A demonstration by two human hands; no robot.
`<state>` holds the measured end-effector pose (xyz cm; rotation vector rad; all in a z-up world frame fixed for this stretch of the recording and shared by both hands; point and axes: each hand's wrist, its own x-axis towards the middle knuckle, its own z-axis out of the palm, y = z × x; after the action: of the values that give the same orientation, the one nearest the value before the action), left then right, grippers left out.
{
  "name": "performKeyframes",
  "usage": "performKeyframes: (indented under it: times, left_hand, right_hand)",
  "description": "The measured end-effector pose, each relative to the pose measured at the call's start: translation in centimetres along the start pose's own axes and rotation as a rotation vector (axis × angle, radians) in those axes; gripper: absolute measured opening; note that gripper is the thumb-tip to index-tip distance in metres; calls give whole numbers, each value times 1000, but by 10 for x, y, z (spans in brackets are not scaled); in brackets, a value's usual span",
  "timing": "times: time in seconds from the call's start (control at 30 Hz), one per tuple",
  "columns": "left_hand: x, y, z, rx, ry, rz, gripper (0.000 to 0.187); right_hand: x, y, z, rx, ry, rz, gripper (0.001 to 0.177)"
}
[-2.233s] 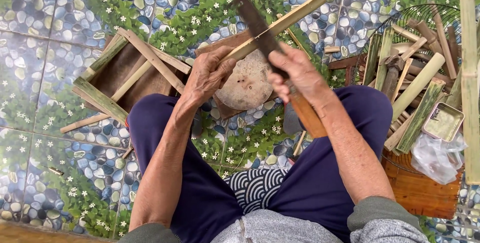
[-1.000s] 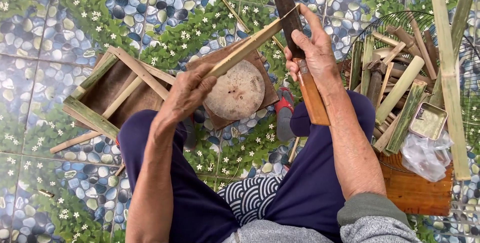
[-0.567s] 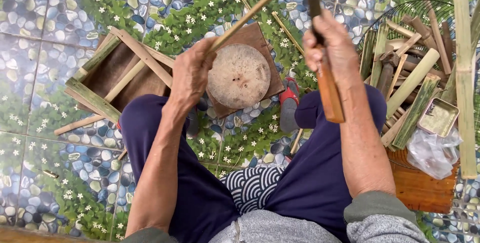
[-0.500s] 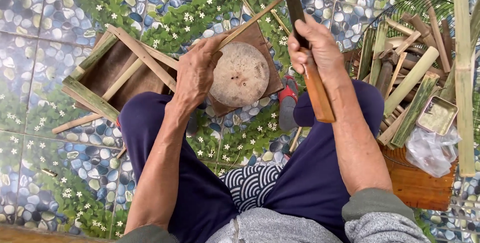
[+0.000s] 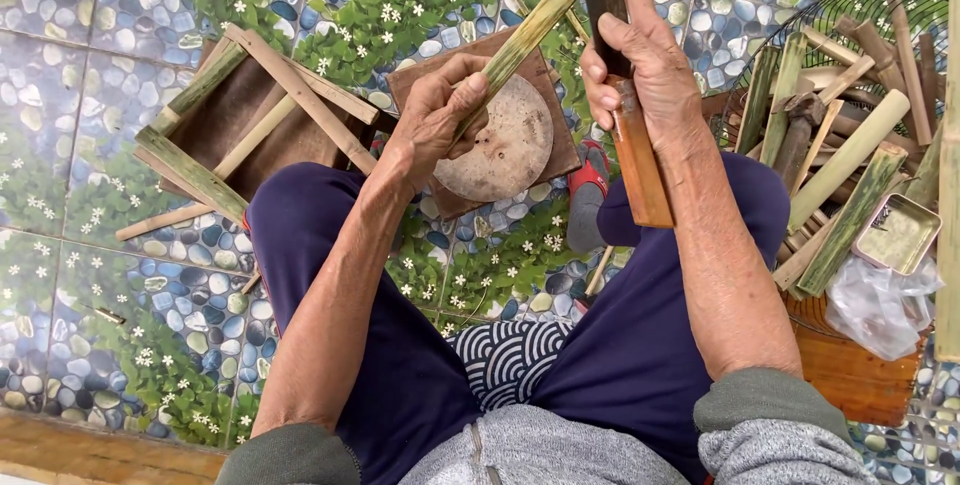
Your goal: A person is sitting on a stool, using a large knife to shave and split bamboo strips on a wooden block.
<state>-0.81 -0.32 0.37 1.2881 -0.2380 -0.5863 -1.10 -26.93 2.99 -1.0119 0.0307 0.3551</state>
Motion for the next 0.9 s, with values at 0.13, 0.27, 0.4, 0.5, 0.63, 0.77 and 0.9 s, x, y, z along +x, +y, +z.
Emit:
performKeyframes:
  times: [0.13,0.27,0.4,0.5,0.63,0.77,0.9]
  left_hand:
    - [2,-9,-2,-107,41,-19,45]
    - [11,-23,-10,-275,150,-19,40]
    - [10,-25,-12,-310,233,-24,34]
    - [6,-27,-10,-306,295,28,34]
    - [8,-36,-15,-254,271,97,35]
    - [5,-37,-11,-242,188,151,41]
    - [5,-34,-17,-295,204,161,37]
  right_hand:
    - [-1,12,14,-72,76,13,69]
    - [-10,30,44,-255,-48,84,37]
    - [-17,44,75,-273,-261,233,25]
    - [-17,54,72,-270,-115,161,21]
    - [-14,46,68,-231,-87,141,24]
    - [-19,34,70,-321,-126,136,24]
    - [-21,50,74,-275,-131,160,22]
